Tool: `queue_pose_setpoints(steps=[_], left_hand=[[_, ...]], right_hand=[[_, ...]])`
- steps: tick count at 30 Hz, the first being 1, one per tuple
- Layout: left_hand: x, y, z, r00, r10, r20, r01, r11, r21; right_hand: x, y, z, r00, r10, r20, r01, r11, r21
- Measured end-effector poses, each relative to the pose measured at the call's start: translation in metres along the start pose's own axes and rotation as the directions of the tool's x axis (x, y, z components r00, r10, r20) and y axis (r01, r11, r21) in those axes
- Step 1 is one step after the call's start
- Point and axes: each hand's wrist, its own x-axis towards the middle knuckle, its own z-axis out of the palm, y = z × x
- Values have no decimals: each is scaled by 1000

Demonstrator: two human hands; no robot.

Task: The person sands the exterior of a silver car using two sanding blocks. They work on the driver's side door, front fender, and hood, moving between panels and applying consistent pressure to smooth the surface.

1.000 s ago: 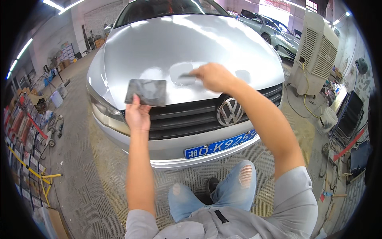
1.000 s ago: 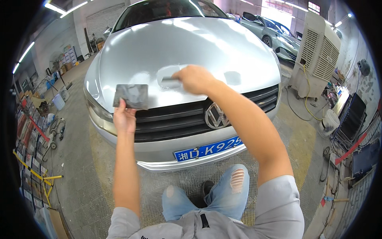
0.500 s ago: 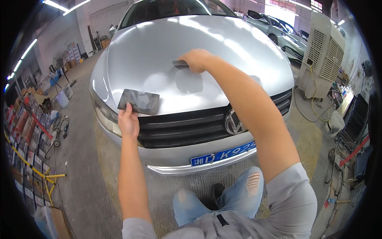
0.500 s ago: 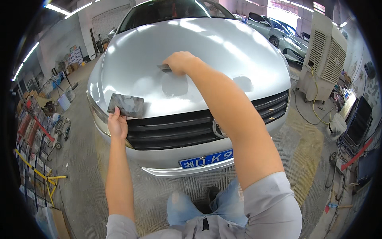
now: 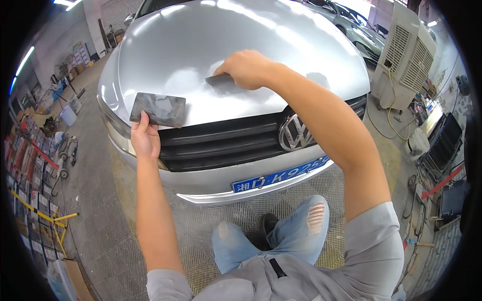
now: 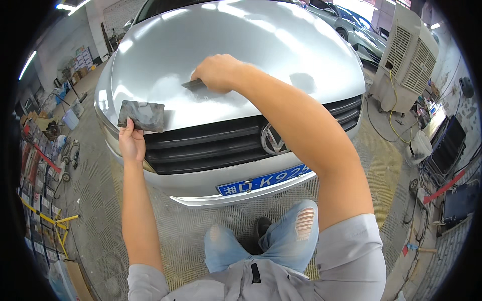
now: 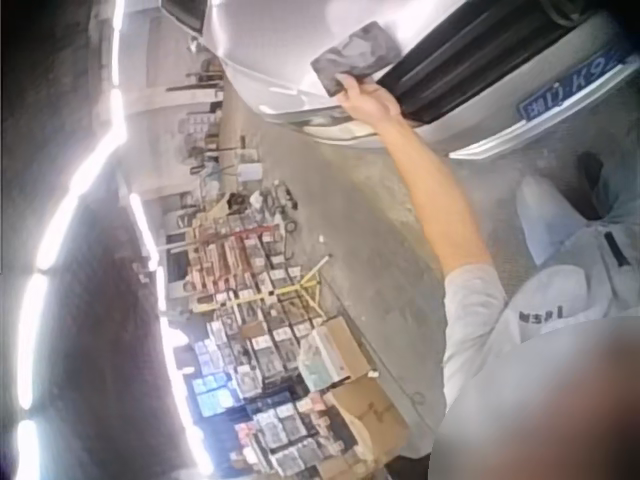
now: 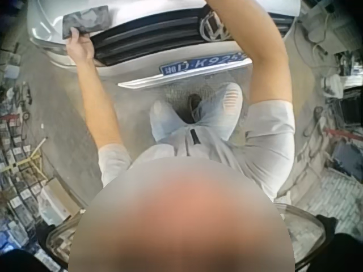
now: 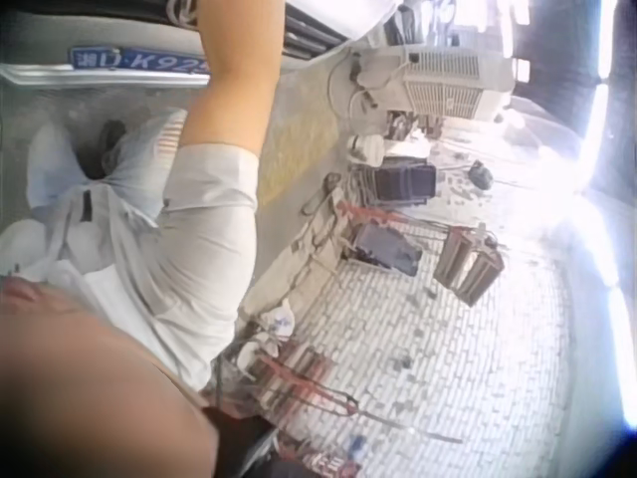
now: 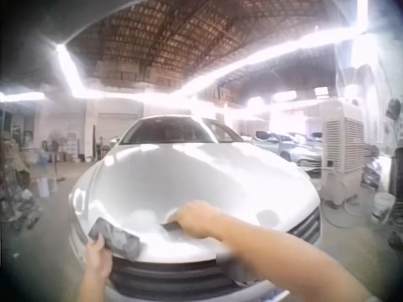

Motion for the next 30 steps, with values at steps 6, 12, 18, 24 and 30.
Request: queue_pose_setpoints(steps=[6,12,18,24,30], left_hand=[[1,1,0,1000,7,12,-7,1000,-1],[-27,-2,34,996,-85,-14,86,995,50],[-66,-47,93,967,-246,61,246,969,6],[-29,-11,63,983,-48,-175,20,986,-163],[-2,-6,23,991,-19,-133,2,992,-128]], right_hand=[[-29,-11,17,996,-89,3,90,995,-48],[-54,-2,2,918,254,-306,-97,888,449],[-67,-21,14,951,142,-274,175,485,857],[-56,13,5,993,40,-109,-17,979,205],[6,49,8,941,241,-238,-224,970,94]])
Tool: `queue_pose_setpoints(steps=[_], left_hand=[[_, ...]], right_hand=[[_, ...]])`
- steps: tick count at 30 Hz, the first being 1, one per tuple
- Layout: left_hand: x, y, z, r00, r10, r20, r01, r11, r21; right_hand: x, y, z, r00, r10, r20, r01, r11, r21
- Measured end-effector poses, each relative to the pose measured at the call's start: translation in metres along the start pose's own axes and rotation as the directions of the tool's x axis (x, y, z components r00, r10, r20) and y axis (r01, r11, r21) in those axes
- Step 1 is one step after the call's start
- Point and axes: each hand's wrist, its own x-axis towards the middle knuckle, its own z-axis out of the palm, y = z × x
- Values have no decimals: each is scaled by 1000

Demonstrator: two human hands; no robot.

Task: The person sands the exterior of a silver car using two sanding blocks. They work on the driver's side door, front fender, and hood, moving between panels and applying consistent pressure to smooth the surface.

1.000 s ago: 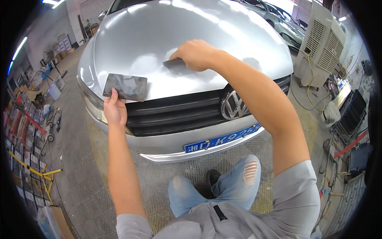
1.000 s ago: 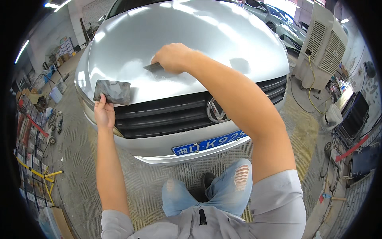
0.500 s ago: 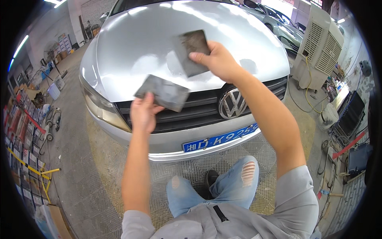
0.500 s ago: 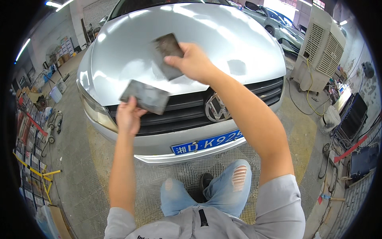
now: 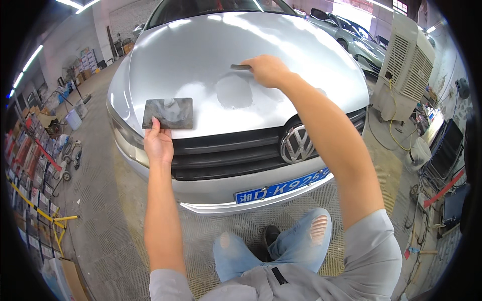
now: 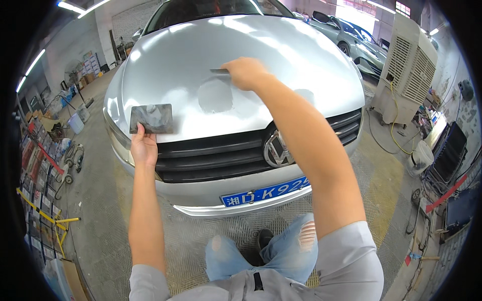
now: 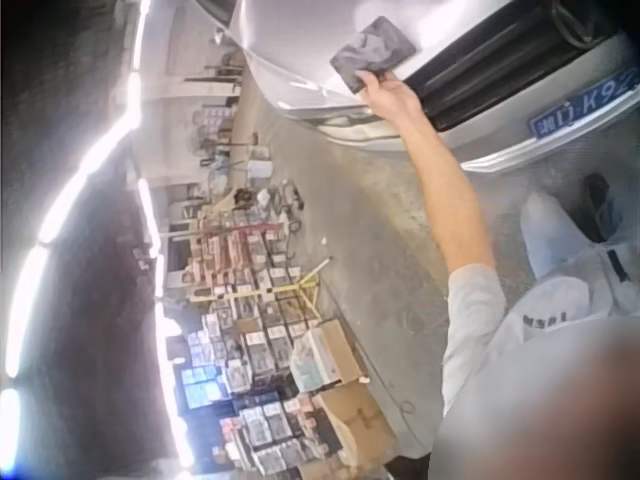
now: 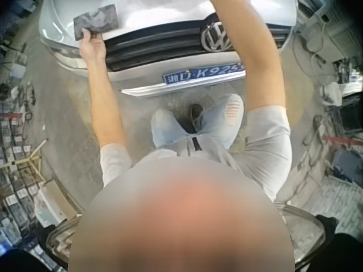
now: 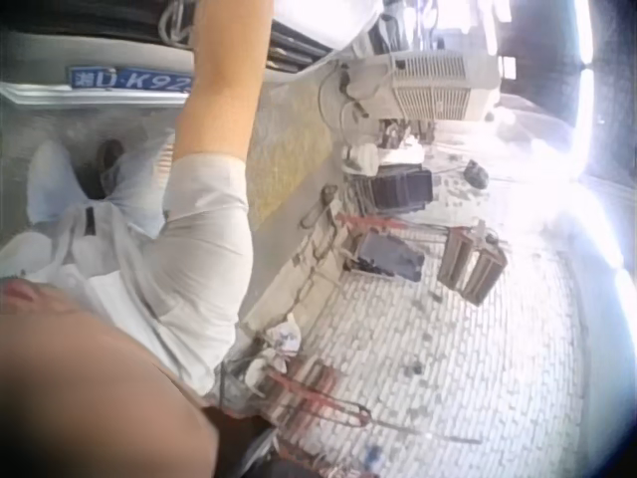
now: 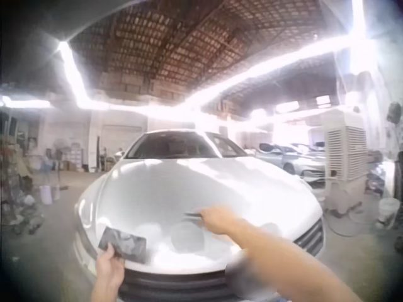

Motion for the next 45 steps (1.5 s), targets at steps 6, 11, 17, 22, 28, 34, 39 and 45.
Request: queue_pose_setpoints(steps=[6,11,17,22,28,34,39,45], left_hand=[[2,1,-12,997,-8,81,5,999,38],[2,1,-10,996,8,91,-14,998,58],[3,0,-12,996,21,88,-28,997,76],[-1,2,-4,998,33,55,-38,994,105],[-82,-36,33,972,-232,36,218,948,232],[-121,-83,72,948,-298,112,269,938,218],[-123,-70,85,977,-211,5,200,933,300],[-128,-69,98,998,-46,53,22,923,384]], right_hand=[[26,-23,3,992,-44,122,47,999,-21],[2,-39,1,976,-155,156,158,987,-8],[-46,-50,8,956,-266,121,271,962,-33],[-78,-42,13,957,-248,151,247,969,26],[-116,-5,7,951,309,4,-86,253,964],[-167,-16,9,990,109,93,-134,466,875],[-173,-3,-17,1000,8,9,-9,989,147],[-156,-29,4,868,-436,-237,456,889,34]])
